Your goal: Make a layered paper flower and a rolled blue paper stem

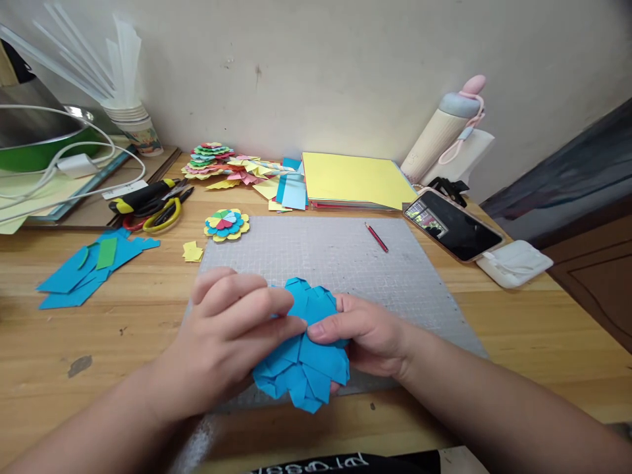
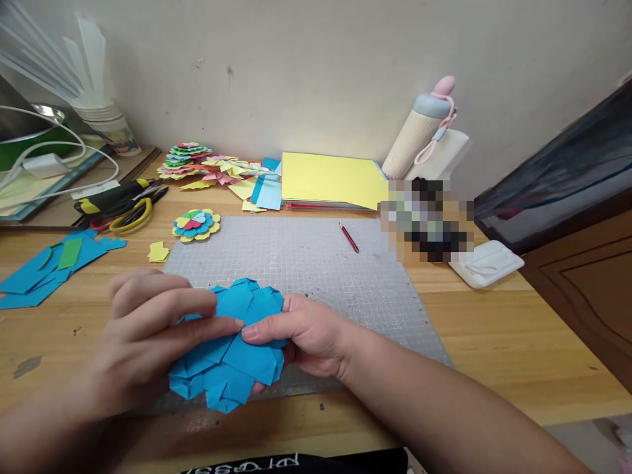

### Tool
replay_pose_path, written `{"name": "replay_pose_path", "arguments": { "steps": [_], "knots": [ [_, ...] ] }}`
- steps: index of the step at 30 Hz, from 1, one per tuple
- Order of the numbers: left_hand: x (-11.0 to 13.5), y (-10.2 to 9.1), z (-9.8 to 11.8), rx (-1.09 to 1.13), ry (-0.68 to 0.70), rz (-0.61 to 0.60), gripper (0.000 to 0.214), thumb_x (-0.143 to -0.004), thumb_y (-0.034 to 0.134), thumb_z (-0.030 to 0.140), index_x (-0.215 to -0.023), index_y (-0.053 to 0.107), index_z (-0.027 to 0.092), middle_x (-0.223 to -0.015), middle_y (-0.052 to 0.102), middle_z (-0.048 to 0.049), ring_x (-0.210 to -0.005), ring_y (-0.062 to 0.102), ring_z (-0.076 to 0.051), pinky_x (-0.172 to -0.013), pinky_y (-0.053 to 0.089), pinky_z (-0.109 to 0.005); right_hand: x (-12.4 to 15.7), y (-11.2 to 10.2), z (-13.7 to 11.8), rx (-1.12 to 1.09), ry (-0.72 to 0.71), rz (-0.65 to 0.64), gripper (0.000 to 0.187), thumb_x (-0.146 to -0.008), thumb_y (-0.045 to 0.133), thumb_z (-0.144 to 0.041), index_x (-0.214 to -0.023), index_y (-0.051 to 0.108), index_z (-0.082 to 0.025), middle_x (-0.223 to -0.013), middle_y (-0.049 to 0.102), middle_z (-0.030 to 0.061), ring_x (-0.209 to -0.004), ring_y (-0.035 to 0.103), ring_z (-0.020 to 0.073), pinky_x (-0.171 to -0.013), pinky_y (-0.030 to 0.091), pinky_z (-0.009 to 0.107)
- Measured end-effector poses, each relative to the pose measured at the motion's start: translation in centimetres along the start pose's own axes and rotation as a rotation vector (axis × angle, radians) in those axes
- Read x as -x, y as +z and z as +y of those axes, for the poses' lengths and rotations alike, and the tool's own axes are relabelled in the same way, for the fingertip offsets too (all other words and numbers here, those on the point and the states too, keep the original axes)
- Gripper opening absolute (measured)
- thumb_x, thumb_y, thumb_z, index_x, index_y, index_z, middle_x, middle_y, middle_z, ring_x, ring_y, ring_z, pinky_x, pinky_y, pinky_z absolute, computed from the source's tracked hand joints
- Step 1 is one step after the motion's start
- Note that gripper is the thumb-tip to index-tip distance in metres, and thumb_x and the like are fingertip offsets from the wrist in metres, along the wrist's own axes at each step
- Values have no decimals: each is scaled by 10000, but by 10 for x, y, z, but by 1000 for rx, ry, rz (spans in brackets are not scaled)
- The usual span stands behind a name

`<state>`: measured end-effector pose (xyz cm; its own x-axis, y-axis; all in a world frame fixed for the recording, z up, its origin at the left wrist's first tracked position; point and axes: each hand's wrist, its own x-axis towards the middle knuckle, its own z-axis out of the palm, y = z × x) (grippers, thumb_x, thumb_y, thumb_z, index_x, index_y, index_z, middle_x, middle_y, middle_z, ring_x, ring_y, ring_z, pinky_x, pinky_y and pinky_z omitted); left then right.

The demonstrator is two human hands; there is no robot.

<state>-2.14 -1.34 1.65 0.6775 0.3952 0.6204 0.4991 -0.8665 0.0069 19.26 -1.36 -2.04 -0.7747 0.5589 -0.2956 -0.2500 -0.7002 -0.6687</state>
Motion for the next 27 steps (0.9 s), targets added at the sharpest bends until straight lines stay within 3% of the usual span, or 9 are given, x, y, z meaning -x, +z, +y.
{"name": "replay_pose_path", "arguments": {
  "steps": [4,7,9,12,16,19,27],
  "knots": [
    [-8,0,-6,300,-285,-168,408,-761,506,75,-1116,577,265,-1146,565,-48,-1091,482,-246,-937,333,-436,0,-1,-6,41,-85,95,209,-749,743,-323,-785,692,-125,-625,700,31,-475,628,120,-441,514,200],
    [-8,5,-13,616,-647,-61,395,-714,464,89,-1074,555,225,-1188,552,-59,-1193,466,-253,-1000,361,-439,-1,-4,-8,129,-183,214,196,-751,751,-315,-813,708,-134,-654,712,29,-525,642,118,-495,519,203],
    [-8,11,-16,804,-928,14,317,-741,514,176,-1053,564,205,-1137,589,-65,-1133,514,-254,-934,428,-414,-1,-5,-7,190,-223,271,189,-748,758,-311,-825,714,-144,-698,726,28,-571,654,120,-534,524,213],
    [-11,18,-16,1087,-1211,-97,392,-721,687,331,-1070,584,184,-1030,646,-61,-975,588,-230,-791,495,-344,-1,-6,-5,264,-222,256,186,-769,741,-329,-803,715,-148,-704,730,29,-591,664,128,-562,530,234],
    [-12,23,-12,1365,-1307,-338,342,-683,781,403,-893,661,161,-808,694,-17,-714,612,-144,-655,499,-264,0,-4,-5,318,-223,246,172,-773,738,-315,-807,724,-147,-743,742,31,-639,675,128,-609,534,241],
    [-9,25,-11,1433,-1349,-338,307,-690,788,427,-802,685,160,-698,694,12,-597,582,-99,-599,482,-231,1,-2,-6,340,-214,244,176,-776,731,-316,-825,725,-148,-748,742,32,-665,682,141,-632,539,261],
    [-8,29,-10,1479,-1369,-345,258,-685,800,391,-731,703,156,-667,725,1,-584,613,-101,-593,502,-218,1,0,-4,366,-191,273,196,-771,729,-351,-773,717,-156,-719,733,34,-652,676,157,-653,539,301]
  ]
}}
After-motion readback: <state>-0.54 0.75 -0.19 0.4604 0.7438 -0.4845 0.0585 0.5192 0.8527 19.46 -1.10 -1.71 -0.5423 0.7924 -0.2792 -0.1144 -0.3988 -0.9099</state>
